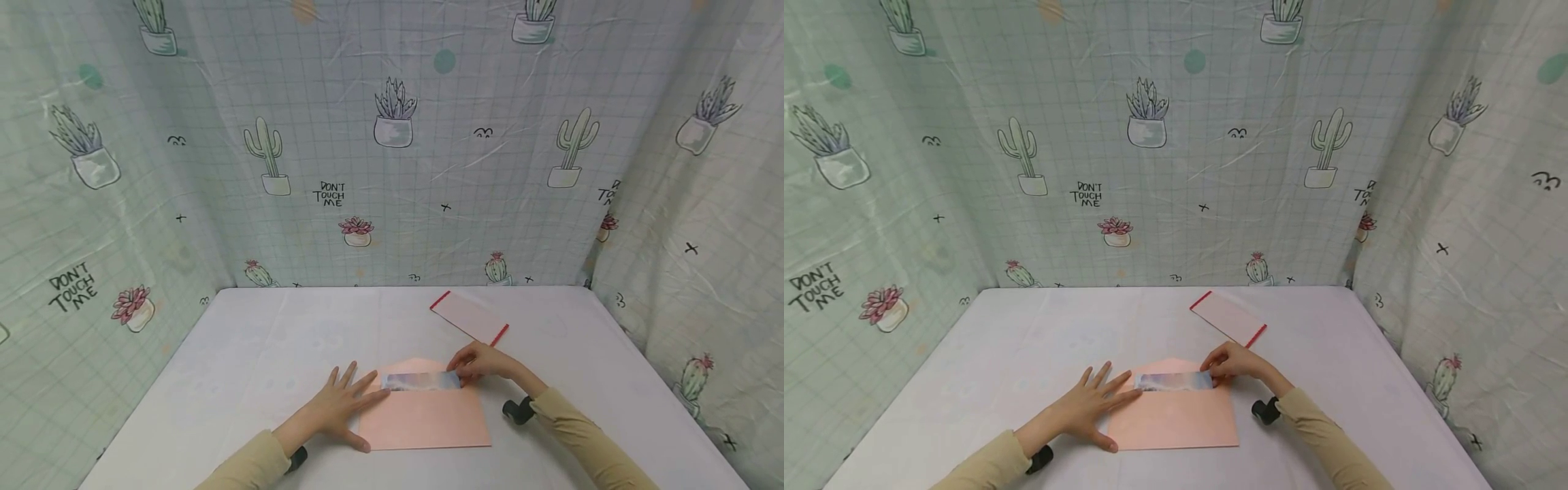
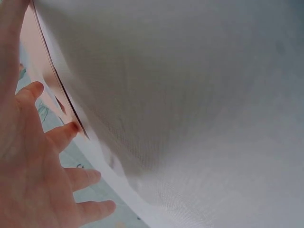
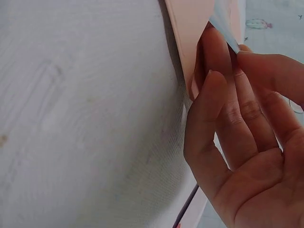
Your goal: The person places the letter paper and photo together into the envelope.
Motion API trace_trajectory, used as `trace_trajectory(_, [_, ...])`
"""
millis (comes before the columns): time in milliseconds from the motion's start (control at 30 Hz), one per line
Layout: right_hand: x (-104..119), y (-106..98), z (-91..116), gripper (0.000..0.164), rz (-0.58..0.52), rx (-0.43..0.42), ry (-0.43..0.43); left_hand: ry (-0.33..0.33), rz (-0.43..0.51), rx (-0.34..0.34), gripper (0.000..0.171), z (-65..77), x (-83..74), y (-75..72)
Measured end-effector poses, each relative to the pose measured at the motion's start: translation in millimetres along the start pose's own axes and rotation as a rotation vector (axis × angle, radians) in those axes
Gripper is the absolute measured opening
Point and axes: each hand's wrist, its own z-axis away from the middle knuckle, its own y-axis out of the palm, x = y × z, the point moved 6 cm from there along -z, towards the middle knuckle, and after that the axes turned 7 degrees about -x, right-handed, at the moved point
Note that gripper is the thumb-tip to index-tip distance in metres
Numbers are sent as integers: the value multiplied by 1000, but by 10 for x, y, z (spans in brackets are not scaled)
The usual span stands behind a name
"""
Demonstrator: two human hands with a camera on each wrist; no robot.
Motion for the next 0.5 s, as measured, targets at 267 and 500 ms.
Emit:
trace_trajectory(267, [20,43,-1,16,29,16,-10,-18,-23,16,98,-4,13,19])
trace_trajectory(500, [45,66,-8,14,93,16,-6,-31,-27,20,99,-5,11,2])
